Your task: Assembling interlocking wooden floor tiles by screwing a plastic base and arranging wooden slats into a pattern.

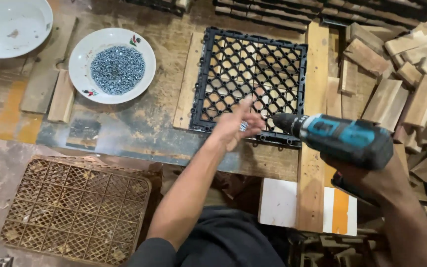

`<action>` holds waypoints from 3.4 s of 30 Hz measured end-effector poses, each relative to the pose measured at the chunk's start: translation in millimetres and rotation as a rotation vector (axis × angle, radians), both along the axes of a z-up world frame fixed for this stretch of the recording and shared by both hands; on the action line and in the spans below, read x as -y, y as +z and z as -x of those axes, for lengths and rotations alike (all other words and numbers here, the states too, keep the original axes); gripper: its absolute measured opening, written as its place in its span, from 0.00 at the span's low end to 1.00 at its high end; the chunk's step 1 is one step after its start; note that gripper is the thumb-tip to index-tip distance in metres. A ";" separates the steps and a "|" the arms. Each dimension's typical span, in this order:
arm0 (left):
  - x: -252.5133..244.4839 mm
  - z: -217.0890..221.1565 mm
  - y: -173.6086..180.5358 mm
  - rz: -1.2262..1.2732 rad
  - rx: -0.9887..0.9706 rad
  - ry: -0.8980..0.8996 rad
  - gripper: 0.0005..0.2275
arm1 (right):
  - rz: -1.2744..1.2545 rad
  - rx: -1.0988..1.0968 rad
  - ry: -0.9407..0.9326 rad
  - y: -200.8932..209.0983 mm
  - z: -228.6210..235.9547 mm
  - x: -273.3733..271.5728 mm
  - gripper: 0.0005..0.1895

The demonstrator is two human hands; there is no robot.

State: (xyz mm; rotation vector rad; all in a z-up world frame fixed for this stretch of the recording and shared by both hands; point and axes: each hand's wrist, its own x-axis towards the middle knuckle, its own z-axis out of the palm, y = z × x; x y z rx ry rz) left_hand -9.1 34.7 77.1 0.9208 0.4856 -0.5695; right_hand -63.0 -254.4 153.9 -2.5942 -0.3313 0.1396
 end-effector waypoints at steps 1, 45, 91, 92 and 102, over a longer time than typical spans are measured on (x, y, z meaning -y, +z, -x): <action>-4.8 -6.8 -16.3 0.001 0.006 0.000 0.23 | 0.001 0.006 0.000 10.8 -1.9 -11.9 0.18; -22.4 6.2 -42.5 0.101 0.098 0.337 0.07 | 0.194 -0.550 -0.389 77.7 -0.1 -143.1 0.28; -50.9 7.6 -52.6 -0.067 0.095 0.400 0.07 | 0.187 -0.470 -0.187 56.4 -36.4 -144.1 0.40; -50.0 7.6 -56.8 -0.043 0.118 0.418 0.08 | 0.220 -0.521 -0.226 61.3 -39.5 -150.3 0.38; -47.3 3.5 -63.4 -0.004 0.157 0.428 0.10 | 0.385 -0.617 -0.196 66.1 -71.5 -169.7 0.24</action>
